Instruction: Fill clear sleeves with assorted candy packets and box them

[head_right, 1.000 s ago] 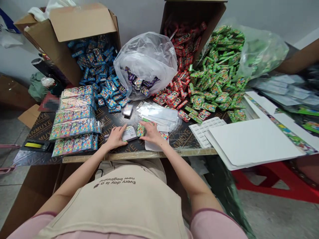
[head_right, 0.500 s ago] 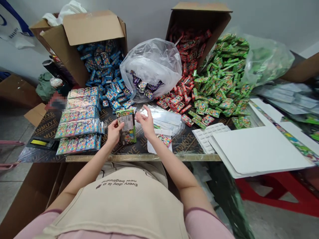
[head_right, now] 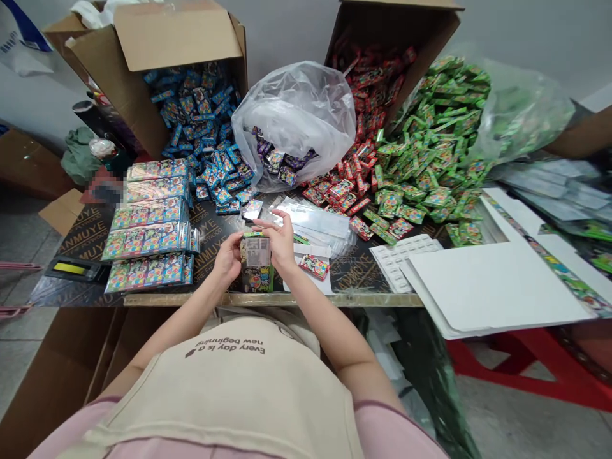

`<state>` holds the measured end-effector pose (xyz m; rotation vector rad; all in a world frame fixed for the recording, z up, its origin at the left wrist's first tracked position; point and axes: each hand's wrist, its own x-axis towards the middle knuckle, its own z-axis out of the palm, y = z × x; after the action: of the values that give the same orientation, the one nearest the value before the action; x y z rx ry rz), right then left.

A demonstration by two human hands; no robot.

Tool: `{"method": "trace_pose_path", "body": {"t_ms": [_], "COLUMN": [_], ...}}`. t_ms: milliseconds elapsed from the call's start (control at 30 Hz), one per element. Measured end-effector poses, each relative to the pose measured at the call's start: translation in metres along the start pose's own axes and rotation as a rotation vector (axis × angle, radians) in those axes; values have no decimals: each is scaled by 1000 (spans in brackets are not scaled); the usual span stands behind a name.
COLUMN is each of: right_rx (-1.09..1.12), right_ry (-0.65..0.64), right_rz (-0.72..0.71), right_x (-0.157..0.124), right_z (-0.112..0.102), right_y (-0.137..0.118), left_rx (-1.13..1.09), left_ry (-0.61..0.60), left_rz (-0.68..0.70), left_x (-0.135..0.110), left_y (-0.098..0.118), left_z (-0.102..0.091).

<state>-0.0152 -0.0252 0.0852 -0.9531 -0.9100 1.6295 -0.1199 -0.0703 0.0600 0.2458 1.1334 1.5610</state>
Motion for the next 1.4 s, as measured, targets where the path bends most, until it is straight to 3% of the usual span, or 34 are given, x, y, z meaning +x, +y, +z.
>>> {"method": "trace_pose_path", "body": {"t_ms": [100,267,367,533,667,767,900,1133,1300,1400], "right_rx": [39,171,112,16,-151,-328,-398,-409,-413,-472], "right_ry": [-40,9,2,32,37,8,-2,-162,-175,-184], "right_rz": [19,118,166,-40,-219,-299,-275,-233,-176,-246], "right_x": [1,-5,-10,-12,-16,-19,-15,-9,-6,-8], "right_z": [-7,-18,-17,-16,-28,-38,-41,-43,-44,-44], "right_y": [-3,-3,0,7,8,4,-6,-17,-21,-20], "left_rx": [68,131,124,239,466,629,648,559,691,871], "left_ry": [-60,-93,-94,-31,-175,-252,-306,-347,-379,-457], "left_rz": [46,43,112,409,605,512,344,265,383,630], "left_x": [3,4,7,2,-4,-1,8,12,9,6], "left_y": [6,19,21,8,13,29,46,48,49,53], "left_z": [3,6,7,8,2,-2,0,4,2,-2]}}
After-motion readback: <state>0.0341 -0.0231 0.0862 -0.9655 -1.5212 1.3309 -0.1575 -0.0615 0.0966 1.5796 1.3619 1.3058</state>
